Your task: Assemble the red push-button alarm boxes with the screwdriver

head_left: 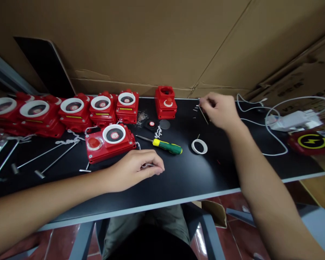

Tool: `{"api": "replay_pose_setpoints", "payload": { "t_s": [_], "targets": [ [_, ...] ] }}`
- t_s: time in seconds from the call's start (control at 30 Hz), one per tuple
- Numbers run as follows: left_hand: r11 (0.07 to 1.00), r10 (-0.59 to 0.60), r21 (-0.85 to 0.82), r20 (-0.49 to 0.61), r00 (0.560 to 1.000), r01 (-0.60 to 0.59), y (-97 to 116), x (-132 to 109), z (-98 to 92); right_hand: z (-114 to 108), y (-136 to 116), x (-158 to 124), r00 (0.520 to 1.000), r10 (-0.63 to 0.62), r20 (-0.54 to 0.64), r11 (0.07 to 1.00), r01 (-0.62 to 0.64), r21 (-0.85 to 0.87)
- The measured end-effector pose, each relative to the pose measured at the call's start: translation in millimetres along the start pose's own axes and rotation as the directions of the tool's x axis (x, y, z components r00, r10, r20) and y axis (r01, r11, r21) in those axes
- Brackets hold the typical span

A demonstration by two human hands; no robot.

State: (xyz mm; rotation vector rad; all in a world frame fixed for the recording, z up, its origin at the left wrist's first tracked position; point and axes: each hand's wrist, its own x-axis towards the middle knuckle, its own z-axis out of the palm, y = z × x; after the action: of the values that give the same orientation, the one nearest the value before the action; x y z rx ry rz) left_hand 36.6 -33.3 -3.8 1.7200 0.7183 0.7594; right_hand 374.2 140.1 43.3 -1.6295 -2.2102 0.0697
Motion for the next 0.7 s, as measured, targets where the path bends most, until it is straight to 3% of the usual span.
{"api": "replay_pose_setpoints", "payload": {
  "t_s": [0.1, 0.23, 0.47, 0.7],
  "targets": [
    [0.998, -0.052, -0.038, 0.015, 0.999, 0.052, 0, 3, -2.5, 6, 29, 10, 0.990, 0.138, -0.022, 0.989, -0.139, -0.051],
    [0.995, -0.078, -0.070, -0.022, 0.997, 0.076, 0, 7, -5.5, 18, 47, 14, 0.970, 0.235, 0.054, 0.961, -0.224, -0.160],
    [0.993, -0.078, -0.093, -0.068, 0.995, 0.071, -1, 7, -1.4, 24, 47, 18, 0.940, 0.320, 0.116, 0.926, -0.285, -0.249],
    [0.950, -0.187, -0.271, -0.100, 0.977, 0.154, -2, 5, 2.8, 17, 50, 18, 0.937, 0.342, 0.077, 0.939, -0.337, -0.075]
  ]
}}
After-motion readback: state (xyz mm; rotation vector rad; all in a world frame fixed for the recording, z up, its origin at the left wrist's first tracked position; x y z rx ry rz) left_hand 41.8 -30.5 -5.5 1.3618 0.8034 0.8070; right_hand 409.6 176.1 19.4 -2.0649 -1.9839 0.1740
